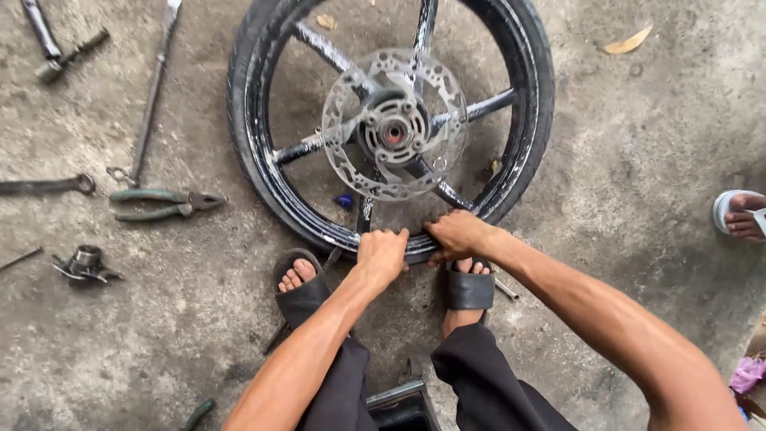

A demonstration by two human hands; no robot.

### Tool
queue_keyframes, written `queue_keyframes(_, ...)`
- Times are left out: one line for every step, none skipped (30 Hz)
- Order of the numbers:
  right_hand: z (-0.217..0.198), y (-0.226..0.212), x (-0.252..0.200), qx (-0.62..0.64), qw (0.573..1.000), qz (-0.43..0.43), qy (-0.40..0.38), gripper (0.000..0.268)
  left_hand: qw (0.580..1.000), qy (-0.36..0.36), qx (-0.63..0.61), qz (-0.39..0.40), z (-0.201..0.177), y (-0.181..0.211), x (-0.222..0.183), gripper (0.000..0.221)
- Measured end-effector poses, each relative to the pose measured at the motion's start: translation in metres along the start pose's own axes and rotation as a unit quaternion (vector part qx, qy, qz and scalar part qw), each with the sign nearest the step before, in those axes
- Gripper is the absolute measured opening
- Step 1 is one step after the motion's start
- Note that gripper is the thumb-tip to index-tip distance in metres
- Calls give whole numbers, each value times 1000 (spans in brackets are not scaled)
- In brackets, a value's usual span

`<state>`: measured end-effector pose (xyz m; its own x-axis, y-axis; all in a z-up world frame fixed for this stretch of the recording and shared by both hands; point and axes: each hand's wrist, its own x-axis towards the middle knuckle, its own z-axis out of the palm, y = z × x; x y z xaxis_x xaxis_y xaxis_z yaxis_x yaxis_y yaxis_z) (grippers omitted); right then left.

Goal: Removing a motorcycle tire from its rim using a manual tire lever tool.

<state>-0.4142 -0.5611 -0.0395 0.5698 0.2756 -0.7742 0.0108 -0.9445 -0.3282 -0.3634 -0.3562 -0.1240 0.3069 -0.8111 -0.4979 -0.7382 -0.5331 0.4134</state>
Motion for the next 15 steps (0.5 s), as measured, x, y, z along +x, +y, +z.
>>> queue_keyframes(0, 0, 0, -4, 1000, 8, 11, 72, 1000, 15, 13, -5, 2, 0, 2, 85)
queue_keyframes(0, -1, -1, -8, 1000, 15, 22, 67, 999, 31, 25, -10, 3, 0, 4, 84)
queue_keyframes(3, -2, -3, -4, 1000, 15, 21, 67, 999, 27, 25, -9, 2, 2, 1, 84)
queue_keyframes(5, -2, -5, -4, 1000, 9, 25, 68, 999, 23, 27, -11, 1, 4, -3, 83)
queue_keyframes(3, 0, -8, -6, 1000, 5, 29, 68, 999, 22, 29, -12, -3, 6, -2, 82)
queue_keyframes(8, -2, -6, -5, 1000, 8, 29, 68, 999, 21, 29, -9, -5, 6, -5, 82)
queue_keyframes(12, -1, -5, 6, 999, 12, 33, 71, 999, 19, 33, -13, -7, 8, -6, 82)
queue_keyframes(15, 0, -2, 16, 999, 16, 36, 74, 999, 16, 38, -16, -9, 9, -6, 81)
queue_keyframes(18, 0, -1, 14, 999, 15, 32, 74, 999, 16, 34, -17, -13, 12, -9, 81)
queue_keyframes(22, 1, 0, 25, 999, 30, 34, 73, 999, 22, 39, -16, -17, 15, -11, 81)
queue_keyframes(26, 0, 2, 37, 998, 42, 36, 72, 999, 26, 45, -16, -20, 18, -15, 82)
queue_keyframes(28, 0, 2, 36, 998, 39, 31, 72, 999, 24, 41, -19, -15, 19, -16, 82)
queue_keyframes(25, -1, 4, 48, 997, 52, 32, 71, 998, 38, 56, -1, -15, 16, -17, 81)
queue_keyframes(22, -4, 4, 60, 996, 65, 32, 69, 996, 51, 72, 16, -16, 14, -20, 80)
queue_keyframes(23, 1, 2, 53, 996, 59, 39, 69, 995, 57, 77, 8, -25, 17, -24, 80)
